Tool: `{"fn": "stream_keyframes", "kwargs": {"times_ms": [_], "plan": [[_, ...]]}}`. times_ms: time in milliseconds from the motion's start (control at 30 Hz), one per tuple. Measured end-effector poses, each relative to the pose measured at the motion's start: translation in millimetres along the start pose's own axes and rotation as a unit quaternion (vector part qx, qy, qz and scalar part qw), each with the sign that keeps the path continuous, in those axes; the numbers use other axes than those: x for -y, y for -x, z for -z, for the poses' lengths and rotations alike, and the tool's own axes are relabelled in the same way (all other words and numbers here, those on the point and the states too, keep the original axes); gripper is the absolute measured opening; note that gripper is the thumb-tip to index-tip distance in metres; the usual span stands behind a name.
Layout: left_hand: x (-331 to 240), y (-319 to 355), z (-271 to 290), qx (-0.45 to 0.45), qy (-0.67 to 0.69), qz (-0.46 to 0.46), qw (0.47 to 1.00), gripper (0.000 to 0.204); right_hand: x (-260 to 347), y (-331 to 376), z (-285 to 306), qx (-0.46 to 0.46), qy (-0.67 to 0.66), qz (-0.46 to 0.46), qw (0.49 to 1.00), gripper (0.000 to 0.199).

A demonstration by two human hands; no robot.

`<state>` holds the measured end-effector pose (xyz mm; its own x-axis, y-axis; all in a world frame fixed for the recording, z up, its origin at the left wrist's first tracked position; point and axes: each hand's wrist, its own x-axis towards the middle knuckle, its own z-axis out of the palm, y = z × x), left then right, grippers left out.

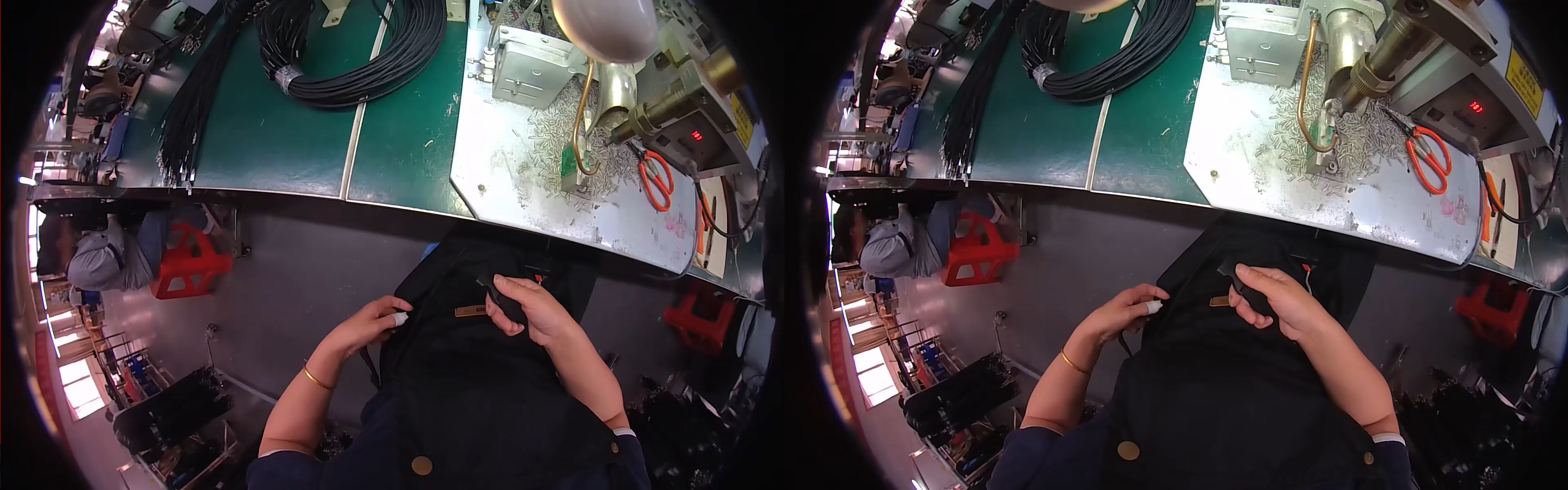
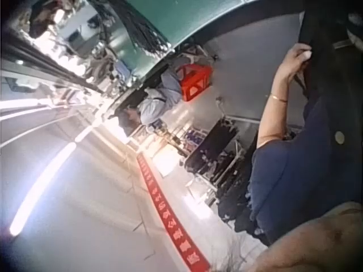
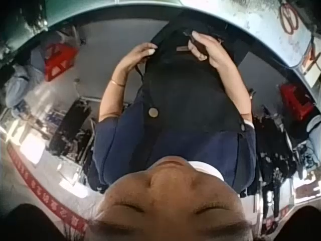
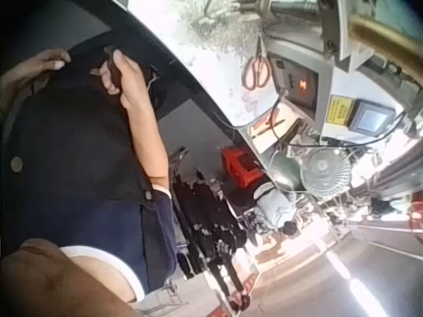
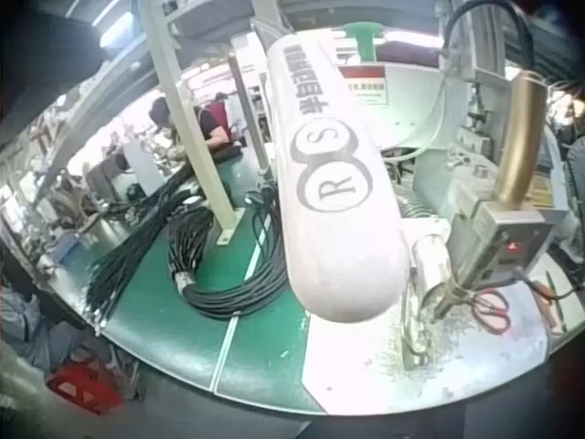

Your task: Processing and trimming electrical wires using a machine and nippers at a factory workstation.

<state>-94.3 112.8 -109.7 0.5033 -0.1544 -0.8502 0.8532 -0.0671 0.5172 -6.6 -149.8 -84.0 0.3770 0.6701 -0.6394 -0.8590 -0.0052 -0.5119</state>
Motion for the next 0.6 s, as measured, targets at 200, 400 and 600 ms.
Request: {"fn": "stream_keyframes", "kwargs": {"times_ms": [200,400,600], "plan": [[-15.4,-8.7,8.1,0.110,-0.018,0.044,0.993,0.023,-1.9,-1.4,-1.2,0.020,-0.054,-0.018,0.998,0.039],[-16.8,-16.6,-2.5,0.227,0.182,-0.020,0.956,0.024,-1.5,0.4,2.9,0.017,-0.050,-0.008,0.999,0.040],[-21.4,-9.6,-26.4,0.216,0.252,-0.083,0.940,0.029,-1.9,2.5,2.0,0.116,0.059,-0.076,0.989,0.036]]}}
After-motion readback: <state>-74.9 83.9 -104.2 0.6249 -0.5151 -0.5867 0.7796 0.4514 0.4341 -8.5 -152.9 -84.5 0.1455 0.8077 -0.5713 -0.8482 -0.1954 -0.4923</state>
